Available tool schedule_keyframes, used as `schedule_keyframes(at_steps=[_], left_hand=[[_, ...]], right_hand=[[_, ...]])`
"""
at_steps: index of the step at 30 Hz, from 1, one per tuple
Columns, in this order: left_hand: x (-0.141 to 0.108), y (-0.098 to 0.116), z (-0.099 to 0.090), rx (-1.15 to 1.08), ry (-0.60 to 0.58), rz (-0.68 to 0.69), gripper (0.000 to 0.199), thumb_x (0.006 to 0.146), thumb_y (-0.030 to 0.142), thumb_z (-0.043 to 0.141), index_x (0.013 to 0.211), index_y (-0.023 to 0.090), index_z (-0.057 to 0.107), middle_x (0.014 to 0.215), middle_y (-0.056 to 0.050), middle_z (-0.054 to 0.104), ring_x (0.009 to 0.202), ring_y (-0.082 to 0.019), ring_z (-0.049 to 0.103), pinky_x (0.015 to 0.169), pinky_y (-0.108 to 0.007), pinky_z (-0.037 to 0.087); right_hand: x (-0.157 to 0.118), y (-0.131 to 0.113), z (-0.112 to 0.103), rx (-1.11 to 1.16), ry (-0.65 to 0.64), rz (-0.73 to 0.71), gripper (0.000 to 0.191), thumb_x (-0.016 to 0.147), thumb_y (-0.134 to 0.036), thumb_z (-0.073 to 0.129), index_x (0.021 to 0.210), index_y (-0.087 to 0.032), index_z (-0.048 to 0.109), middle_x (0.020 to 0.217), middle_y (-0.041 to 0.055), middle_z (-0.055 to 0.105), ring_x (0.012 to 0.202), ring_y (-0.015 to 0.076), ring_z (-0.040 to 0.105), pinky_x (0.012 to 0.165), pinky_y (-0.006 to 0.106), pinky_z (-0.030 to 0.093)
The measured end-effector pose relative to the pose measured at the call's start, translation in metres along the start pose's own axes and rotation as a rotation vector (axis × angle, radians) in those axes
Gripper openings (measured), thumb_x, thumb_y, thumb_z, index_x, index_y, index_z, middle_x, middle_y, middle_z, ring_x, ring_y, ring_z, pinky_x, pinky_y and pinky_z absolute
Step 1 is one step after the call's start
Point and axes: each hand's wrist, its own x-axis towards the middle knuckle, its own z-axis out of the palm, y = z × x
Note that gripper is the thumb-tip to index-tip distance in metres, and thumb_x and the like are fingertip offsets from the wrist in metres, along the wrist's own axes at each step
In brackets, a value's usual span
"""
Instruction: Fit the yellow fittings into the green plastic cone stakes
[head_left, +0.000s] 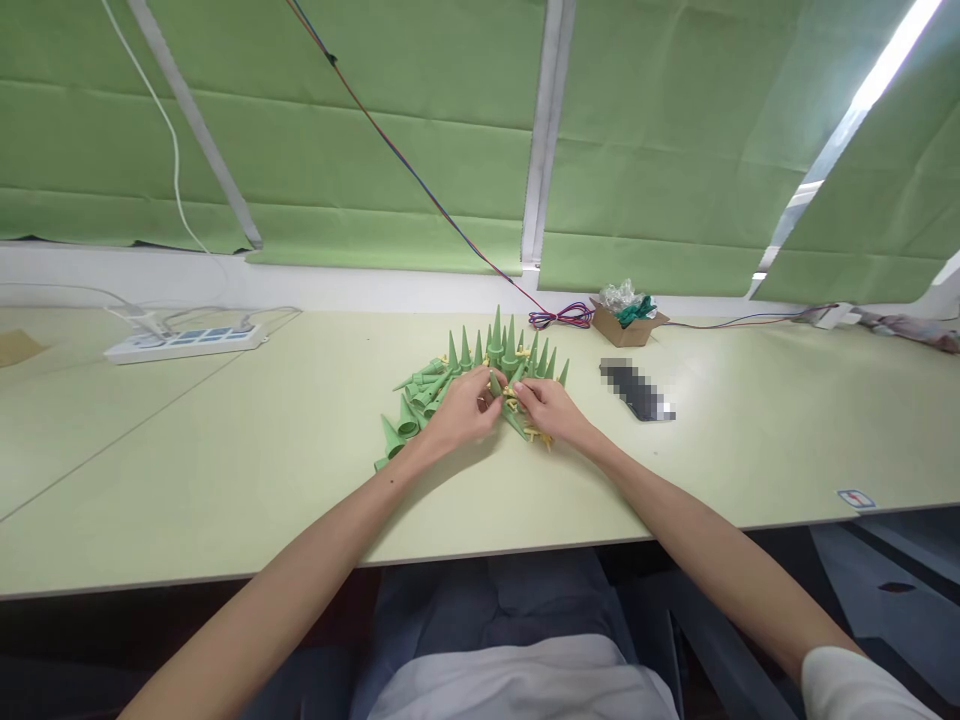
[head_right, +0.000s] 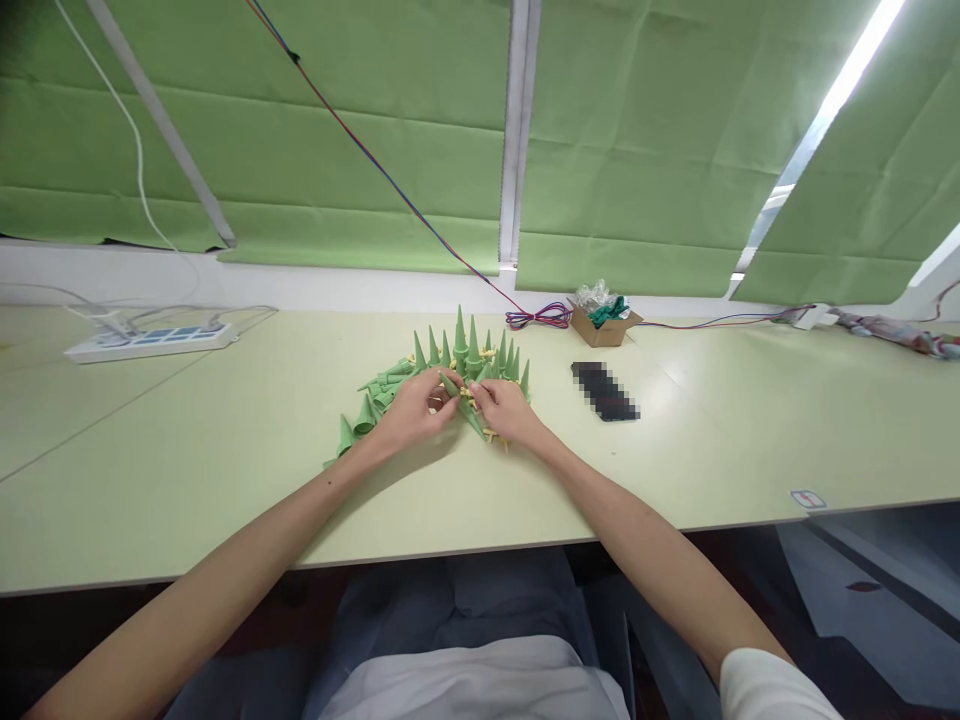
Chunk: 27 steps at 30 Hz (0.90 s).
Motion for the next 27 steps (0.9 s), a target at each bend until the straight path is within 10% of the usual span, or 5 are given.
schedule_keyframes(at_steps=[14,27], left_hand=[[0.002,-0.004,-0.001,-0.266,0.072,-0.277,0.011,0.084,0.024,0.056,0.093,0.018,0.056,0.062,0.002,0.059,0.052,-0.014,0.060,0.053,-0.027,0.051],[-0.001,-0.008,0.002,-0.199,0.193,-0.094,0.017,0.090,0.026,0.054,0.098,0.017,0.065,0.115,-0.010,0.062,0.071,-0.014,0.068,0.071,-0.033,0.061]], right_hand=[[-0.010,-0.009,0.013,-0.064,0.066,-0.149,0.045,0.099,-0.043,0.040,0.061,-0.020,0.041,0.053,-0.0036,0.041,0.051,0.0106,0.035,0.055,0.026,0.027],[-0.032,-0.019,0.051,-0.410,-0.168,-0.538,0.038,0.101,-0.033,0.043,0.069,-0.018,0.057,0.062,0.0019,0.058,0.057,0.0140,0.047,0.058,0.029,0.026]])
